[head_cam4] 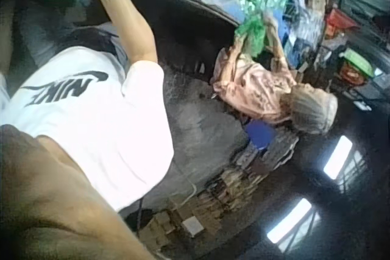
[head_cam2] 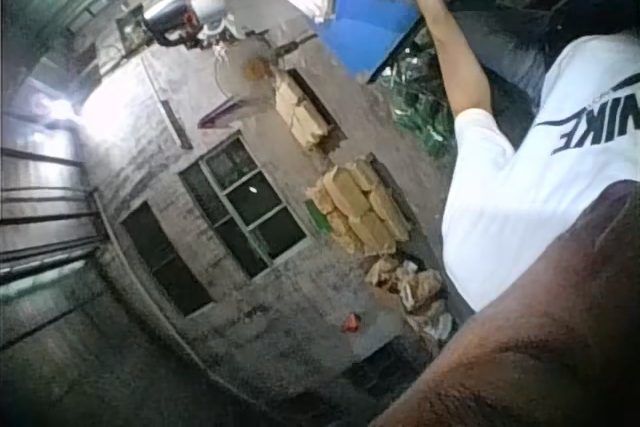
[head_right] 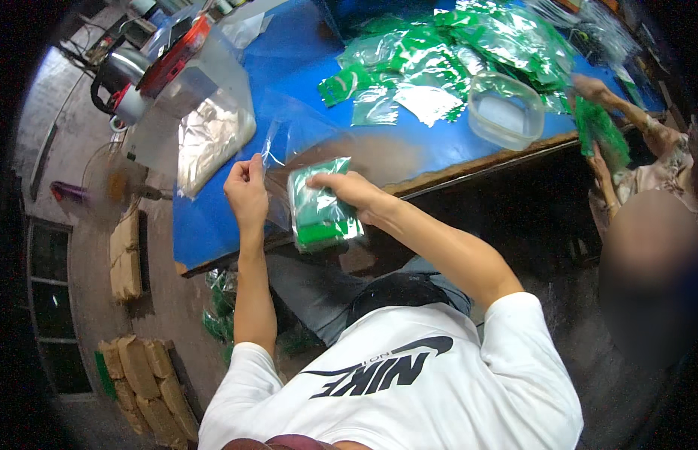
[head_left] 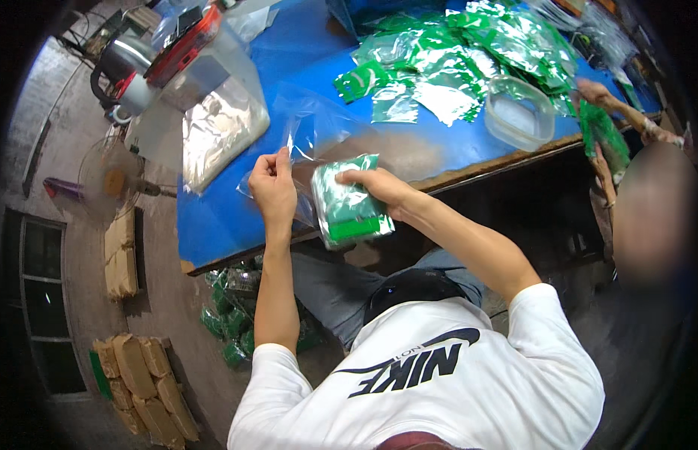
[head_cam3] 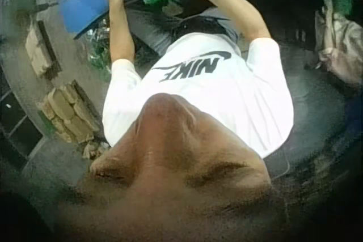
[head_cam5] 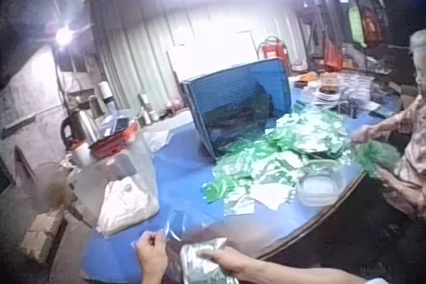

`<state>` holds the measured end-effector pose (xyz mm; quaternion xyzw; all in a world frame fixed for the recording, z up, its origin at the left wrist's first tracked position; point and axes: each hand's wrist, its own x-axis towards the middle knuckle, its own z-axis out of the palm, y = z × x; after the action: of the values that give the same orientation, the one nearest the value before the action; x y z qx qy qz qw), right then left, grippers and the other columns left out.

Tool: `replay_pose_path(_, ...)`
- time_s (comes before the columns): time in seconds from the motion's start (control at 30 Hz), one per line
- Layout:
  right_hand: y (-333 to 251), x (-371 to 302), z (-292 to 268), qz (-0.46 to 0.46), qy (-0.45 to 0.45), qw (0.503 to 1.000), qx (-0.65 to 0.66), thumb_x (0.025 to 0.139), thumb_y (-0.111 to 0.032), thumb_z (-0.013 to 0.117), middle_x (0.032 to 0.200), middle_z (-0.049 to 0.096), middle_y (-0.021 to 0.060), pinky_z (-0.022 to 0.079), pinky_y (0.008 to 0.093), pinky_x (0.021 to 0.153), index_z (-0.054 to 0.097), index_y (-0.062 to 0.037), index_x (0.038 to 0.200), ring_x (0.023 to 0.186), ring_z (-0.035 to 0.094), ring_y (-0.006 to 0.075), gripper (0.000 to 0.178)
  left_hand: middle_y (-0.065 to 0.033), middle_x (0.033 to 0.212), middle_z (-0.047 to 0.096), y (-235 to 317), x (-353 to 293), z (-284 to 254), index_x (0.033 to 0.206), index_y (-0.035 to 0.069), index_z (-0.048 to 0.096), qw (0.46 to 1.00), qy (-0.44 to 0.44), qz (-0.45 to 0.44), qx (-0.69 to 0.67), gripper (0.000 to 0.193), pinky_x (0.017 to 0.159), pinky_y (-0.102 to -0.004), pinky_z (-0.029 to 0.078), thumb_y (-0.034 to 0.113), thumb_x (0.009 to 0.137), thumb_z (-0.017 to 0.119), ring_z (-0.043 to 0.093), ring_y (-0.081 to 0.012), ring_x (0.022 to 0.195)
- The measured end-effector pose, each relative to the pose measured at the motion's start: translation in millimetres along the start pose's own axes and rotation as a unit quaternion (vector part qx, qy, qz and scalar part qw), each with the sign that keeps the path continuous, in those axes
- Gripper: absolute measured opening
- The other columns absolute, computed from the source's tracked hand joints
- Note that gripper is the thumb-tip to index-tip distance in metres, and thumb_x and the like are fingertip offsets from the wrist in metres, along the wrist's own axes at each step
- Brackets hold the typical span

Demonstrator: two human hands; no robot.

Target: Packing green plastic sheets or pieces into clear plastic bags in a manufacturing workspace.

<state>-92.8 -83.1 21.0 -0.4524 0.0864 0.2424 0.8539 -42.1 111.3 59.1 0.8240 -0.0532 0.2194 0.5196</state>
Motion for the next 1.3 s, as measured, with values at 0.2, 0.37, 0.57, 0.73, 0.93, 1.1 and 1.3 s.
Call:
replay_pose_path(0.2,-17.0,21.3,-20.0,-0.025,0.008,0.993,0.111,0.091,-0.026,0.067,0.090,0.070,0.0105,0.061,0.0364,0.061,0.064,0.0007,0.109,0.071,0.071,0.0192,0.033,0.0027,0.069,0.057,57.2,-42.6,24.8,0.080,-0.001,0.062,0.995,-0.079,-0.033,-0.060,0.025,0.055,-0.0248,0.039,0.017,0.096,0.067,0.047,-0.0045,0.063)
replay_pose_path(0.37,-23.7,7.8,-28.3,-0.271,-0.034,0.960,0.052,0.086,-0.032,0.074,0.095,0.069,0.0046,0.059,0.0291,0.072,0.068,-0.0029,0.111,0.081,0.068,0.0133,0.039,0.0025,0.072,0.059,87.3,-109.8,27.4,0.084,0.001,0.063,0.983,-0.164,0.025,-0.083,0.014,0.056,-0.0215,0.038,0.009,0.095,0.067,0.047,-0.0033,0.064)
replay_pose_path(0.57,-34.3,-3.4,-12.3,-0.124,0.003,0.984,-0.128,0.083,-0.034,0.077,0.092,0.069,0.0033,0.050,0.0303,0.070,0.073,-0.0044,0.103,0.082,0.062,0.0106,0.035,-0.0143,0.088,0.068,132.9,-84.3,14.4,0.097,0.002,0.066,0.929,-0.229,0.292,0.007,0.017,0.068,-0.0316,0.054,0.009,0.084,0.075,0.068,-0.0237,0.075)
replay_pose_path(0.73,-44.4,-31.6,7.0,-0.212,0.033,0.958,-0.190,0.084,-0.028,0.077,0.088,0.069,0.0036,0.049,0.0276,0.067,0.066,-0.0019,0.105,0.079,0.064,0.0126,0.035,-0.0156,0.100,0.070,111.9,68.8,79.8,0.113,0.004,0.069,0.706,-0.261,0.614,0.236,0.030,0.077,-0.0429,0.053,0.023,0.089,0.066,0.068,-0.0319,0.089)
replay_pose_path(0.93,-66.9,-43.5,20.2,-0.133,-0.021,0.916,-0.379,0.082,-0.029,0.075,0.090,0.073,0.0065,0.050,0.0281,0.067,0.074,-0.0026,0.094,0.072,0.064,0.0146,0.029,-0.0144,0.078,0.072,136.2,86.5,77.6,0.091,-0.003,0.073,0.700,-0.644,0.235,0.203,0.032,0.071,-0.0350,0.052,0.028,0.088,0.070,0.067,-0.0228,0.073)
replay_pose_path(1.1,-56.2,-35.2,27.9,-0.024,-0.042,0.935,-0.350,0.080,-0.034,0.077,0.094,0.072,0.0052,0.052,0.0274,0.072,0.073,-0.0041,0.102,0.079,0.066,0.0141,0.037,-0.0156,0.086,0.073,137.7,61.3,82.8,0.095,0.000,0.074,0.756,-0.559,0.312,0.134,0.030,0.075,-0.0369,0.053,0.029,0.089,0.071,0.069,-0.0273,0.080)
replay_pose_path(1.3,13.3,12.6,12.9,-0.230,-0.093,0.845,-0.473,0.080,-0.034,0.079,0.104,0.070,0.0062,0.052,0.0281,0.077,0.068,-0.0034,0.114,0.090,0.065,0.0136,0.047,-0.0084,0.088,0.071,133.6,-4.9,102.0,0.085,0.008,0.072,0.683,-0.484,0.528,0.146,0.014,0.088,-0.0446,0.050,0.022,0.085,0.071,0.067,-0.0298,0.091)
